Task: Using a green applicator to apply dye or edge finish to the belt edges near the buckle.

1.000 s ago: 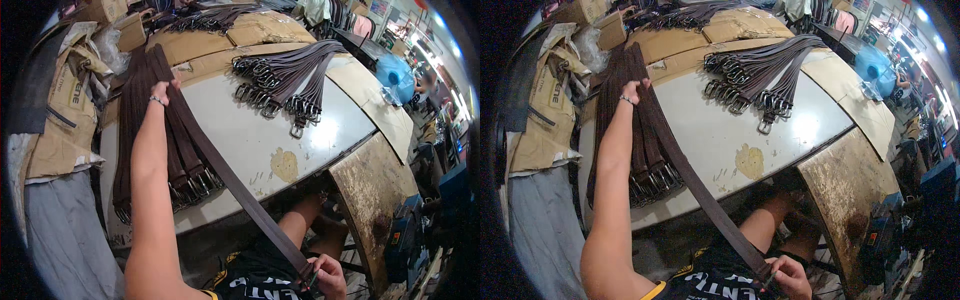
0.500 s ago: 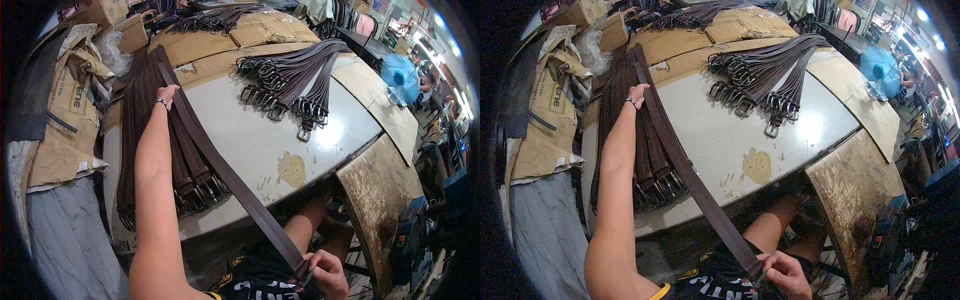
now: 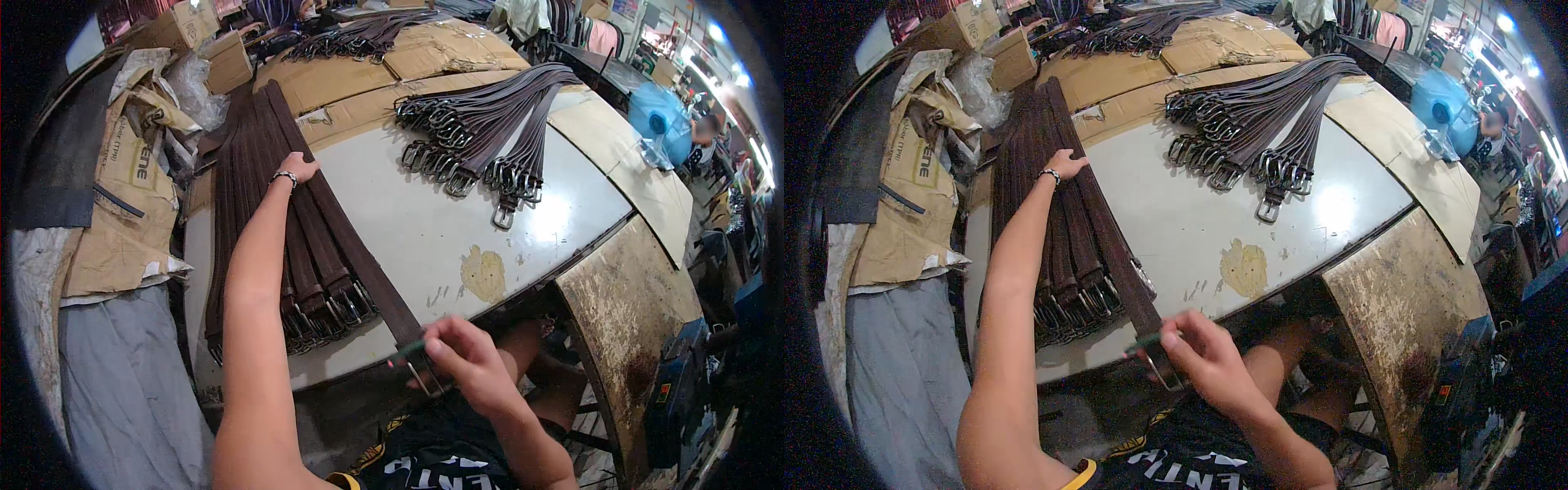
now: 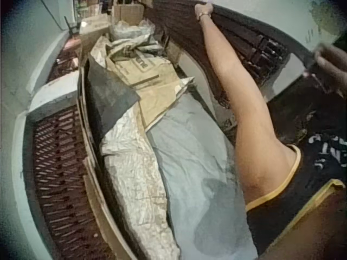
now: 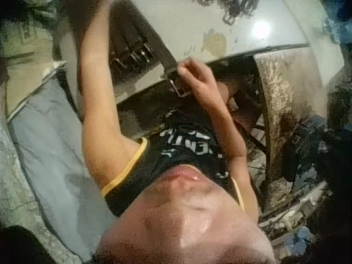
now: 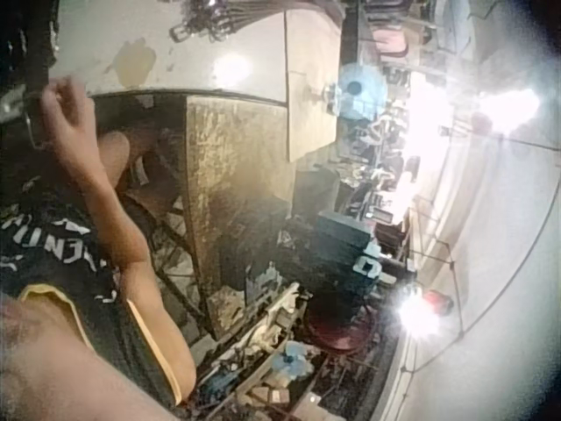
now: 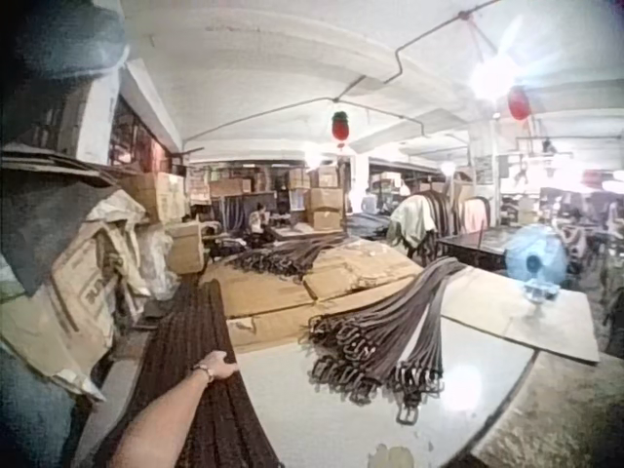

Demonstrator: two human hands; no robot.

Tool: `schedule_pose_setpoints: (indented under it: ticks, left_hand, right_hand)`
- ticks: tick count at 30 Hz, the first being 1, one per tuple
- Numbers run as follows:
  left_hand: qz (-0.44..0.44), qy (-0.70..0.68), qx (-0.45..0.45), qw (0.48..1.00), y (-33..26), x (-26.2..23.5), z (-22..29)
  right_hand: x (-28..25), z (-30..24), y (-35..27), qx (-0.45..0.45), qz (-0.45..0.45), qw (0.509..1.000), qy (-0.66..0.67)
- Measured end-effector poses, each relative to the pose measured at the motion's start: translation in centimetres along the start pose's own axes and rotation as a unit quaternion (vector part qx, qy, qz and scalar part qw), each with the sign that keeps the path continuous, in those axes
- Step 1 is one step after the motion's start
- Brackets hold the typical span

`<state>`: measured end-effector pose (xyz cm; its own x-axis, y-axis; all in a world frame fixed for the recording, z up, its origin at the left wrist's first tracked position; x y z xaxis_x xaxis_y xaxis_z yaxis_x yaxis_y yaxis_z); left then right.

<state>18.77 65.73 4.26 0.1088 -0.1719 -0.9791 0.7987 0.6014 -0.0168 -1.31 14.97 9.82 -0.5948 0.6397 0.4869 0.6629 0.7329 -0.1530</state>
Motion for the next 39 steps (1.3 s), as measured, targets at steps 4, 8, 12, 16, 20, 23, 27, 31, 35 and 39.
schedule_pose_setpoints:
  ticks: [4, 8, 12, 16, 20, 23, 27, 31, 35, 39]
  left_hand:
    - [-0.044, 0.035, 0.071, 0.996, -3.1, -2.4, 2.6]
    - [-0.013, 0.057, 0.142, 0.988, -8.8, -6.1, 4.7]
    - [-0.018, -0.013, 0.220, 0.975, -13.9, -7.8, 4.7]
    - [-0.053, -0.066, 0.288, 0.954, -18.5, -9.4, 6.5]
    - [-0.033, -0.108, 0.292, 0.950, -22.4, -10.3, 5.1]
    - [-0.015, -0.128, 0.276, 0.952, -24.8, -10.8, 5.0]
    - [-0.028, -0.182, 0.277, 0.943, -27.4, -10.1, 6.7]
    - [-0.065, -0.165, 0.277, 0.944, -29.4, -9.3, 7.8]
    - [-0.094, -0.139, 0.310, 0.936, -30.6, -8.2, 9.7]
    - [-0.036, -0.090, 0.354, 0.930, -31.3, -7.1, 11.2]
  right_hand:
    - [1.3, -0.6, 5.2, -0.021, -0.010, 0.999, 0.023]
    - [1.7, -0.6, 9.2, -0.024, -0.023, 0.999, -0.017]
    - [2.7, 0.8, 12.0, -0.011, -0.009, 1.000, 0.000]
    - [1.6, 1.6, 13.4, -0.069, -0.002, 0.997, -0.037]
    - [2.8, -0.6, 11.1, -0.051, -0.049, 0.987, -0.143]
    - [2.5, -0.4, 10.6, -0.045, -0.055, 0.991, -0.114]
    - [1.9, 0.4, 11.7, -0.011, -0.026, 0.999, -0.035]
    - [2.3, 1.2, 11.8, -0.006, -0.021, 1.000, -0.022]
    - [1.6, 1.2, 10.6, -0.106, 0.027, 0.993, 0.048]
    - [0.2, 1.3, 10.4, -0.163, 0.063, 0.963, 0.206]
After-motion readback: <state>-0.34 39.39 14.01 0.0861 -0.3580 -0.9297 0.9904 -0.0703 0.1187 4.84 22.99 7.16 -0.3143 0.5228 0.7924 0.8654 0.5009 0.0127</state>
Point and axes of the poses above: each hand's wrist, its own y-axis towards the middle knuckle, its own x-axis out of the palm, z = x × y, the point moved 5 cm from there along y, towards the middle knuckle, and after that the axes turned 7 degrees about y, right-handed, at the moved point
